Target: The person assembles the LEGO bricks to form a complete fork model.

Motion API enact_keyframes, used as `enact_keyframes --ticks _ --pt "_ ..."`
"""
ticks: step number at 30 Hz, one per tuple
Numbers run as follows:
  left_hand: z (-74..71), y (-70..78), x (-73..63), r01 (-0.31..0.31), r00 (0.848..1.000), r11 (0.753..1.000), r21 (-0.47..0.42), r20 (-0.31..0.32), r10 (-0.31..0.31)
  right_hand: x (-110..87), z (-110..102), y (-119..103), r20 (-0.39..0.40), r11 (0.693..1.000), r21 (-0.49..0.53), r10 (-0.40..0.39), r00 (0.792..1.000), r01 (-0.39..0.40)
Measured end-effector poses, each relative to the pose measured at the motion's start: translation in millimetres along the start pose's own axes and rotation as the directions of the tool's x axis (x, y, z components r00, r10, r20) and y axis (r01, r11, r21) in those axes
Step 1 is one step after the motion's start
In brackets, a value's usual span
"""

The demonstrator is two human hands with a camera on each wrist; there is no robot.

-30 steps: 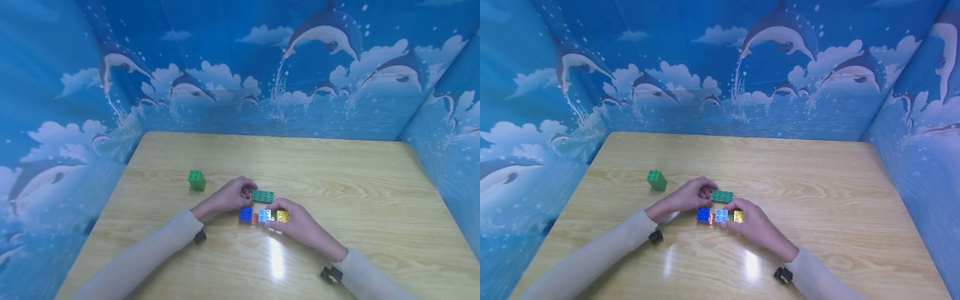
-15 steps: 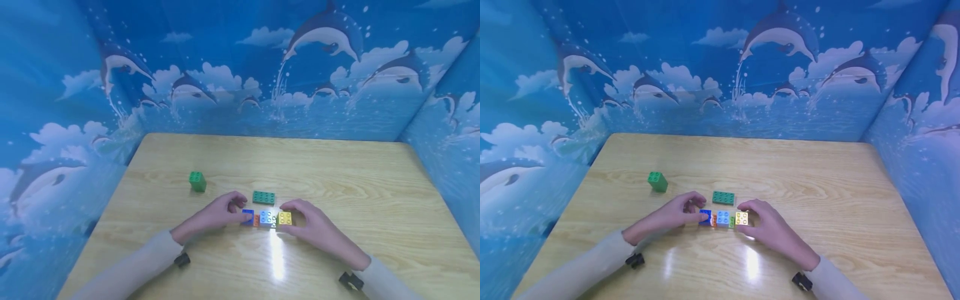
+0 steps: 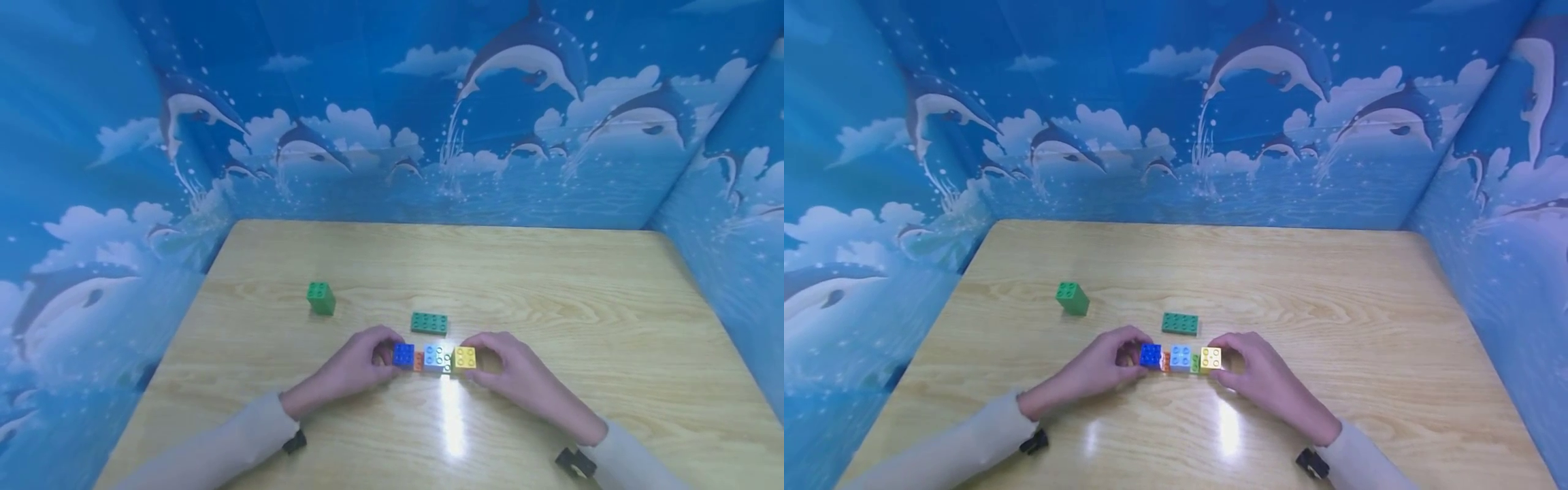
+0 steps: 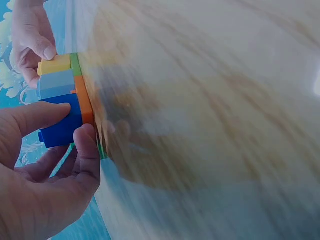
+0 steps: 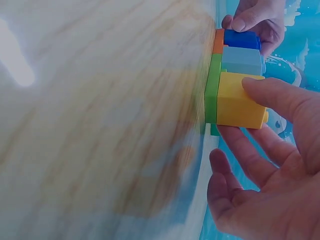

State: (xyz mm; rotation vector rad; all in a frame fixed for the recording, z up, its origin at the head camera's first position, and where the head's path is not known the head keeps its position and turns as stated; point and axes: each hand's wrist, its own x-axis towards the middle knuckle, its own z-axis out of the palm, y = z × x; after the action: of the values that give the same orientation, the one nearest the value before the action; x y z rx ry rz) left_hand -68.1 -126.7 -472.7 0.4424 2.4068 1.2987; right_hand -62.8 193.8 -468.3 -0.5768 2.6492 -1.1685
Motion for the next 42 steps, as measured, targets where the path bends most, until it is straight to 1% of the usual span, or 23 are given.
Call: enact_keyframes --ticks 4,10,14,19,23,26,28,34,39,42 --pt "0.9 -1.2 -0.7 -0.009 1.0 1.0 0.0 -0.018 0.009 -0.4 0 1 -0.008 1.0 -0.01 0.004 1.0 -0.004" --pt "-1.4 -1.8 -0.4 -0.025 0.999 0.999 0.038 -0.039 0.026 -1.7 0 1 -0.022 1.0 0.007 -0.001 1.0 0.001" --pt "-4.3 -0.1 -1.4 -0.049 0.997 0.997 0.058 -0.049 0.052 -1.9 0 1 -0.038 0.999 0.028 -0.037 0.999 0.038" --pt "-10.1 6.3 -1.0 -0.069 0.994 0.994 0.083 -0.076 0.075 0.8 -3 0 -0.063 0.994 0.061 -0.085 0.994 0.089" --pt "-15.6 9.3 4.2 -0.104 0.987 0.99 0.098 -0.113 0.115 6.7 -6 0 -0.097 0.992 0.066 -0.104 0.99 0.11" --pt "-18.6 8.7 11.1 -0.129 0.98 0.987 0.096 -0.139 0.142 14.0 -7 3 -0.118 0.991 0.068 -0.108 0.987 0.117" --pt "-19.6 8.8 15.8 -0.124 0.978 0.989 0.082 -0.159 0.136 19.6 -7 6 -0.132 0.991 0.069 -0.105 0.986 0.115" --pt "-20.8 10.6 27.8 -0.059 0.975 0.998 0.024 -0.211 0.063 33.2 -9 9 -0.157 0.992 0.077 -0.084 0.984 0.097" --pt "-22.0 11.0 34.7 -0.025 0.972 1.0 -0.002 -0.233 0.024 40.5 -9 9 -0.166 0.991 0.089 -0.082 0.983 0.098" --pt "-21.9 9.2 37.1 -0.009 0.972 1.0 -0.014 -0.234 0.005 42.3 -9 10 -0.167 0.991 0.096 -0.077 0.983 0.094"
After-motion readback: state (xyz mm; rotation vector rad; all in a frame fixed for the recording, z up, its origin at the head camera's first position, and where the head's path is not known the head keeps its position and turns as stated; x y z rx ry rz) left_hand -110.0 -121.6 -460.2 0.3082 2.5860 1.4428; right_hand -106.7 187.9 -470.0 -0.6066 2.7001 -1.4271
